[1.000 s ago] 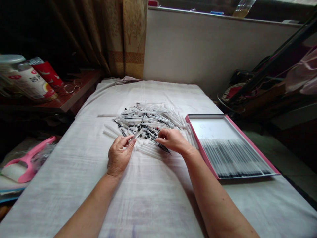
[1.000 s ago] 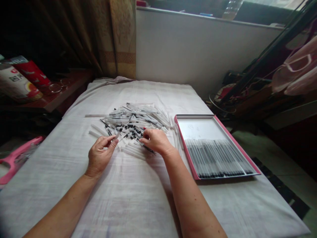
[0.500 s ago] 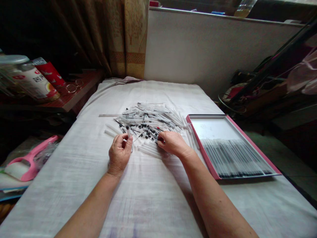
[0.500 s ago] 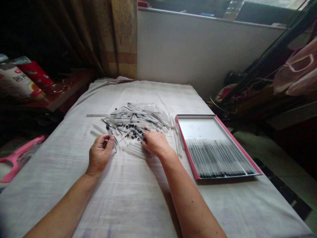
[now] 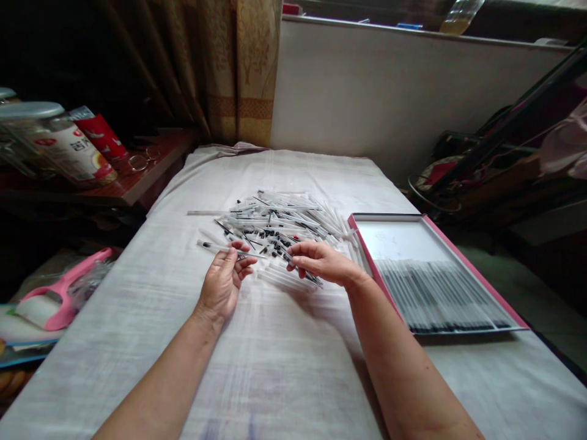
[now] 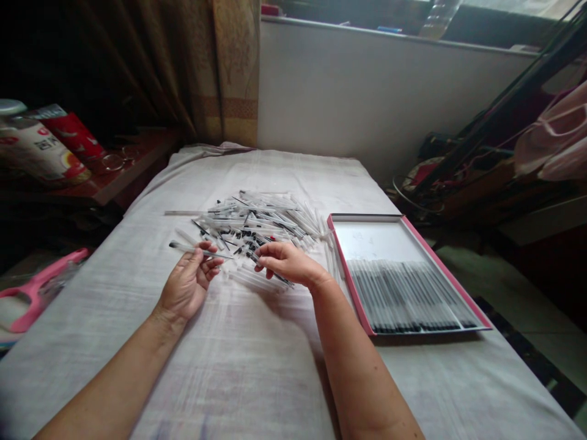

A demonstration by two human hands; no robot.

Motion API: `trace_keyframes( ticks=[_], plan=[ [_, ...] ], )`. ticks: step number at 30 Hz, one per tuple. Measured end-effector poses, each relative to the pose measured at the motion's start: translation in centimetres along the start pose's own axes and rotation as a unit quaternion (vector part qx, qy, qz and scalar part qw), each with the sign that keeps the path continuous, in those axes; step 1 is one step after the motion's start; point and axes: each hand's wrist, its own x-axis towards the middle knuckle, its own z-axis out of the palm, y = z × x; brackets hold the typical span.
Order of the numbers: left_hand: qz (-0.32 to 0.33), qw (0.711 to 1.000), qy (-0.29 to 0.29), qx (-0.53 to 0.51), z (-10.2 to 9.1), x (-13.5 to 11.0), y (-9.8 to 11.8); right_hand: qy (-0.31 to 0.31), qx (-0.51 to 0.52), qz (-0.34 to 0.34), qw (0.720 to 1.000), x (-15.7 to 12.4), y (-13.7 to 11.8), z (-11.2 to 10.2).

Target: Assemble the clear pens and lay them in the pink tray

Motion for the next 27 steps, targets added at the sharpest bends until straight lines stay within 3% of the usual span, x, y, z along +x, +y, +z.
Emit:
trace_keyframes(
  ticks=[10,27],
  plan=[
    [-0.035,0.999,-0.013,-0.015,0.25,-0.47,0.12,-0.048,0.019,0.006,0.999,0.12,0.02,0.61],
    [-0.015,0.998,-0.065,0.011,0.23,-0.91,-0.04,-0.063,-0.011,0.008,0.998,0.32,0.40,0.89]
  ],
)
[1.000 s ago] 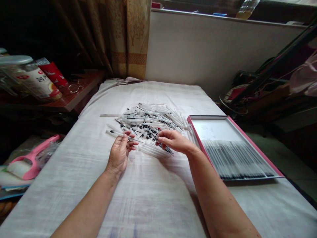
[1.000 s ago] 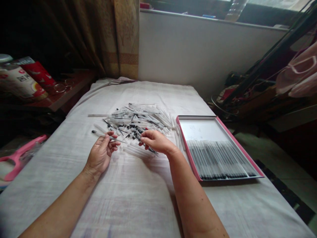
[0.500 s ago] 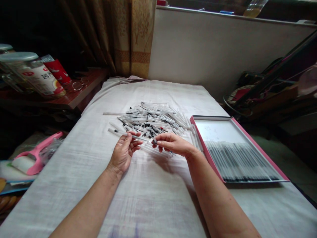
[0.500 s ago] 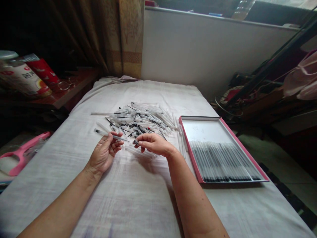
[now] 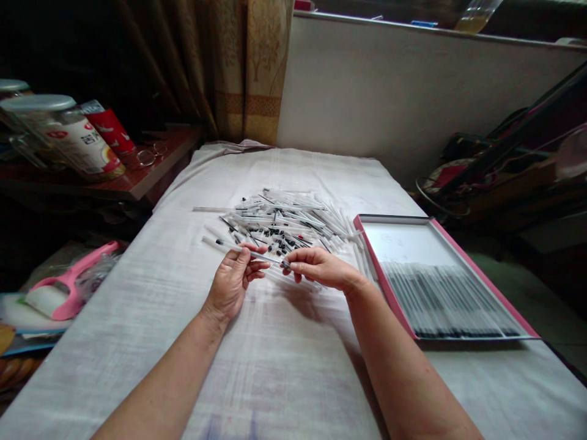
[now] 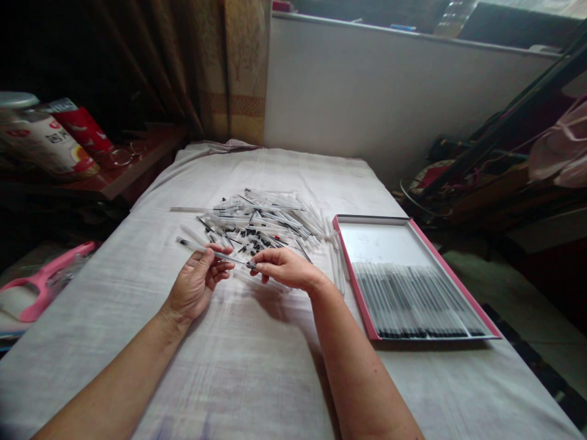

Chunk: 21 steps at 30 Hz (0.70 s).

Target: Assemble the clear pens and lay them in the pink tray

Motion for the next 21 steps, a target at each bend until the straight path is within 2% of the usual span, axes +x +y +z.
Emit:
trace_keyframes(
  ticks=[7,11,16,21],
  plan=[
    [0.027,0.998,0.018,0.055,0.2,-0.1,-0.1,0.049,-0.013,-0.011,0.999,0.4,0.0,0.5],
    [0.045,0.995,0.064,0.067,-0.1,0.4,-0.6,0.079,-0.014,-0.010,0.997,0.5,-0.1,0.9],
    [0.017,0.995,0.084,0.059,-0.4,0.8,-1.1,0.118,0.015,0.018,0.993,0.6,0.6,1.7],
    [0.002,0.994,0.098,0.046,-0.3,0.8,-1.2,0.105,0.043,0.014,0.993,0.9,1.5,2.2]
  ],
)
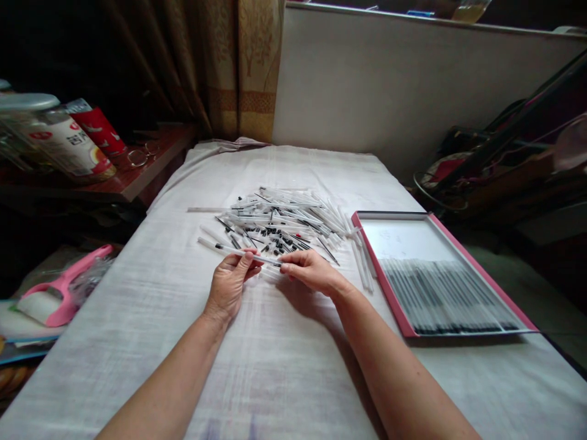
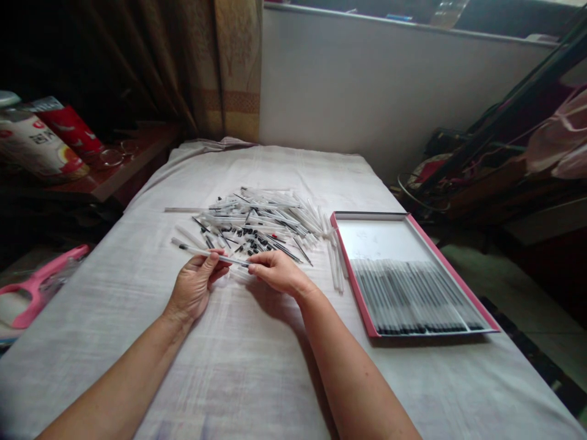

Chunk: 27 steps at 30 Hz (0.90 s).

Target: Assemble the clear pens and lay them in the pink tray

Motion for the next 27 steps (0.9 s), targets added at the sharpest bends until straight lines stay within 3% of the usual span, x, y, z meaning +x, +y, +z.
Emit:
trace_keyframes(
  ticks=[3,9,19,27],
  plan=[
    [-0.004,1.000,0.015,-0.021,0.2,0.0,-0.1,0.007,0.010,-0.014,1.000,0.2,0.2,0.4],
    [0.016,0.997,0.046,-0.052,0.3,0.1,-0.4,0.080,0.041,-0.023,0.996,0.5,-0.1,1.7],
    [0.022,0.996,0.060,-0.059,0.2,0.4,-0.6,0.149,0.190,0.008,0.970,1.0,-0.3,4.1],
    [0.023,0.996,0.066,-0.054,0.2,0.6,-0.5,0.148,0.224,0.024,0.963,1.1,-0.4,4.2]
  ],
)
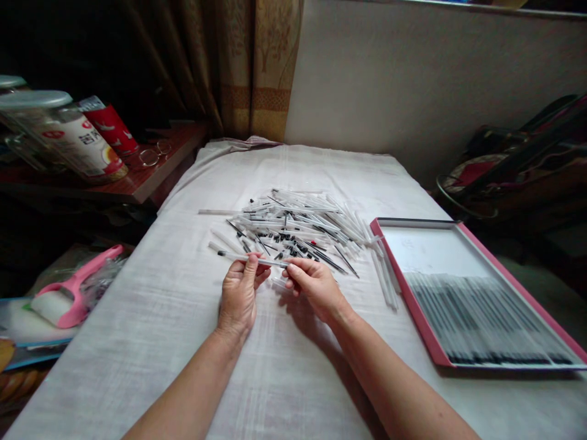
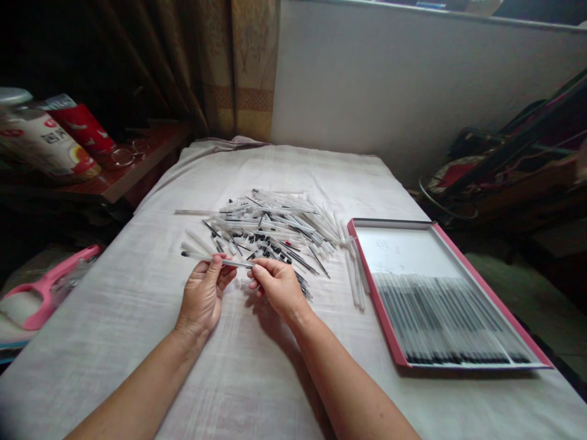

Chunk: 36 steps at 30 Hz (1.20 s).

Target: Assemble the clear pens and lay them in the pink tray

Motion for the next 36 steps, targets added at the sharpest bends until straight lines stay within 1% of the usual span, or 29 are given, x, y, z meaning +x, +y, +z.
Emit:
trace_keyframes(
  ticks=[5,11,15,18,22,25,28,30,33,36],
  plan=[
    [-0.001,1.000,0.001,0.000,-0.1,-0.1,-0.2,0.010,-0.006,0.002,1.000,-0.1,0.3,0.2],
    [-0.009,1.000,-0.003,0.000,-0.1,0.1,-0.2,0.006,-0.019,0.000,1.000,-0.1,0.3,0.4],
    [-0.005,1.000,-0.009,-0.018,0.0,0.3,-0.1,-0.002,-0.025,-0.010,1.000,0.2,0.2,0.3],
    [-0.007,0.999,-0.033,-0.038,0.0,0.4,0.0,-0.006,-0.041,-0.021,0.999,0.4,-0.1,0.0],
    [-0.021,0.997,-0.070,-0.038,-0.1,0.4,0.2,0.029,-0.075,-0.059,0.995,0.3,-0.9,-0.9],
    [-0.040,0.994,-0.103,-0.008,-0.2,0.3,0.4,0.050,-0.062,-0.082,0.993,0.0,-1.7,-2.0],
    [-0.050,0.989,-0.133,0.038,-0.3,0.2,0.5,0.087,-0.002,-0.090,0.992,-0.6,-2.6,-3.7],
    [-0.050,0.987,-0.142,0.061,-0.4,0.1,0.6,0.131,0.032,-0.104,0.985,-1.1,-3.6,-5.6],
    [-0.046,0.983,-0.152,0.095,-0.4,0.1,0.5,0.208,0.043,-0.155,0.965,-2.2,-5.7,-9.8],
    [-0.038,0.980,-0.153,0.121,-0.4,0.2,0.3,0.266,0.012,-0.201,0.943,-3.9,-8.6,-15.1]
  ],
)
